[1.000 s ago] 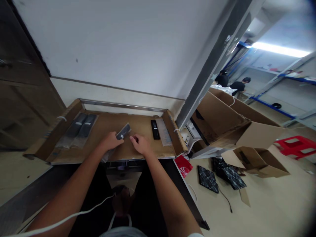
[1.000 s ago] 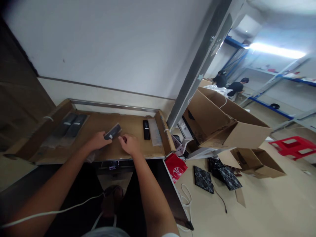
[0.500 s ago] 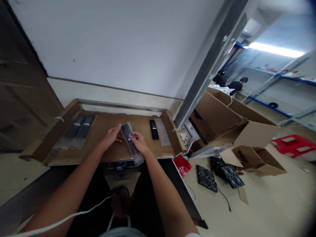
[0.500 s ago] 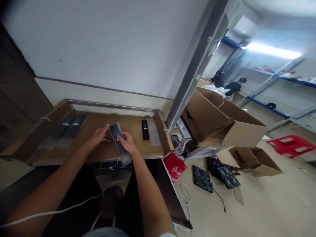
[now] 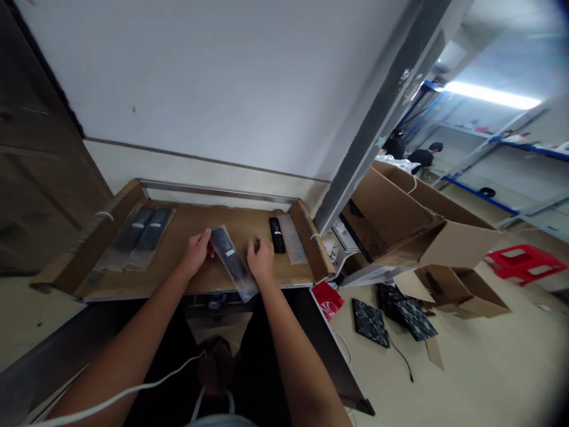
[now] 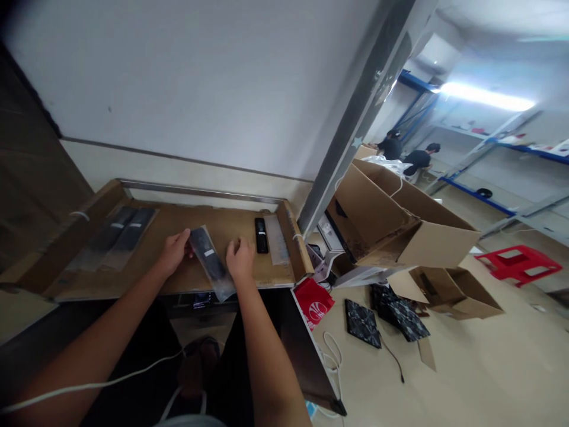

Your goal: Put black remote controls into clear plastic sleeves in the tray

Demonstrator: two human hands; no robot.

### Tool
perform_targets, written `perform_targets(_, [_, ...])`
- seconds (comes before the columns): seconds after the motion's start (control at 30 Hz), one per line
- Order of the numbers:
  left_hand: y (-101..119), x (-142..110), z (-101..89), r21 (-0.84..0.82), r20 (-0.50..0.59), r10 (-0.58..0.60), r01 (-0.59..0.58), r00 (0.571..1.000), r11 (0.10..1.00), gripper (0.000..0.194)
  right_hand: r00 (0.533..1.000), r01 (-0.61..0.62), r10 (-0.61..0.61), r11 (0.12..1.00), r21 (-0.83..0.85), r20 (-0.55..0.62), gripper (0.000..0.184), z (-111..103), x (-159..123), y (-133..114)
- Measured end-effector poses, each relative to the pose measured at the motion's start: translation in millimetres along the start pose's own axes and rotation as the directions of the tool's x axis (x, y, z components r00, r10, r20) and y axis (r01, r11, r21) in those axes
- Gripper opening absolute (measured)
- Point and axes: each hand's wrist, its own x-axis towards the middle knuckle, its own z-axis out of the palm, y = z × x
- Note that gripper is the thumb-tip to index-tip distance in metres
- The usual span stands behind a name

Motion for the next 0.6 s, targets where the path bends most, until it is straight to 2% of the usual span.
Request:
perform_targets(0.1, [-0.3, 0.3, 0.6, 0.014, 0.005, -0.007, 0.007, 1.000, 1.000, 0.049, 0.999, -0.036, 0.035, 0.993, -0.113, -0.008, 0.029, -4.3, 2.6, 5.0])
perform_targets(0.23, [-0.3, 0.0, 0.8, 0.034, 0.003, -0.001, 0.001, 1.000, 0.999, 0.050, 0.995, -0.102, 0.099, 0.981, -0.165, -0.029, 0.023, -6.0, 3.8, 5.1])
perform_targets(0.3, [0.3, -0.5, 0.8, 0.034, 0.003, -0.003, 0.002, 1.000, 0.999, 0.050, 0.993, -0.113, 0.109, 0.984, -0.139, -0.034, 0.024, -6.4, 3.0, 3.5])
perform_targets(0.37, [1.6, -1.2, 1.1, 0.032, -0.001, -0.004, 0.004, 1.000, 0.999, 0.051, 0.995, -0.096, 0.096, 0.994, -0.044, 0.004, 0.025, -6.7, 1.1, 1.5])
perform_targets(0.5, [4.8, -3.0, 2.3, 0.037, -0.006, 0.002, -0.002, 1.000, 0.999, 0.049, 0.974, -0.015, -0.035, 0.976, 0.215, 0.225, 0.028, -7.7, -4.0, -2.8])
perform_targets(0.53, [5.2, -3.3, 2.5, 0.036, -0.005, 0.003, -0.003, 1.000, 0.999, 0.049, 0.973, 0.006, -0.056, 0.976, 0.217, 0.224, 0.028, -8.6, -4.6, -3.7])
perform_targets(0.6, [5.0, -3.1, 2.8, 0.025, -0.007, -0.001, 0.001, 1.000, 1.000, 0.048, 0.994, 0.036, -0.046, 0.994, 0.105, 0.097, 0.028, -11.3, -4.3, -4.7])
